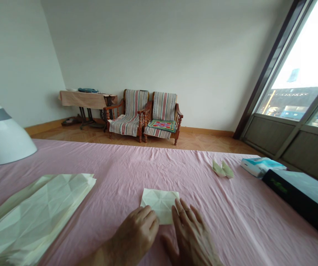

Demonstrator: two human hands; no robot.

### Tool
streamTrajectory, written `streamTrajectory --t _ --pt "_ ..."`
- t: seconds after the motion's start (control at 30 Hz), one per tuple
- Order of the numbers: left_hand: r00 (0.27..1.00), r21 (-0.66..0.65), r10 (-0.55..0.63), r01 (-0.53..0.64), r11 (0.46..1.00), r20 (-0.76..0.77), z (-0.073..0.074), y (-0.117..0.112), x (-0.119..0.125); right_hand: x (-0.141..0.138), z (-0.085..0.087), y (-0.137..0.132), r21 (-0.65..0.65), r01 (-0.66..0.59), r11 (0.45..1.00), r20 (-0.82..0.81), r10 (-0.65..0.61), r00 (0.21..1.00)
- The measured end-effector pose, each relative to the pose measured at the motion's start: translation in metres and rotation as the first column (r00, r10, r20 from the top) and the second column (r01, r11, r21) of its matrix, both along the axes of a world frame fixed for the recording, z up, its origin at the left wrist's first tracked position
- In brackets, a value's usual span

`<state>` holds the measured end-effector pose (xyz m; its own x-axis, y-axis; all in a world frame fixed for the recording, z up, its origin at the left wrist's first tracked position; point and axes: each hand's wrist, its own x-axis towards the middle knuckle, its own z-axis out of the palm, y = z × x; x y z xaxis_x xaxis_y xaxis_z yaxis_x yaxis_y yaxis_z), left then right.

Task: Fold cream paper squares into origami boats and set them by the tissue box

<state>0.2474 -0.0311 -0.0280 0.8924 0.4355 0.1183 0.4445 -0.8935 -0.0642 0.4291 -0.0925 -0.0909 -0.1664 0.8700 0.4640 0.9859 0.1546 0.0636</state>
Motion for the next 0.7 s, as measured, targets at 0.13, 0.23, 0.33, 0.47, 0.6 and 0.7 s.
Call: streamTrajectory --t 0.13,0.23,0.33,0.47,0.6,0.7 --pt "0.986 -0.025 -0.027 0.032 0.999 0.167 -0.009 0.010 -0.007 0.010 0.011 0.006 0.104 -0.122 0.987 -0.002 0.123 0.992" --pt "0.952 -0.099 0.001 0.030 0.995 0.305 -0.010 0.019 -0.010 0.008 0.017 0.007 0.207 -0.177 0.962 0.001 0.181 0.983" --pt "0.936 -0.204 0.071 0.001 0.979 0.345 -0.008 0.024 -0.008 -0.002 0.016 0.004 0.337 -0.211 0.917 -0.029 0.235 0.972" --pt "0.933 -0.290 0.096 0.009 0.957 0.346 -0.006 0.019 -0.008 -0.015 0.008 -0.004 0.314 -0.215 0.925 0.002 0.226 0.974" --pt "0.938 -0.335 0.074 0.047 0.941 0.340 -0.003 0.005 -0.016 -0.017 -0.004 -0.010 0.271 -0.213 0.939 0.068 0.202 0.977" --pt "0.941 -0.402 0.074 0.070 0.913 0.330 0.000 -0.006 -0.024 -0.017 -0.003 -0.012 0.266 -0.200 0.943 0.073 0.187 0.980"
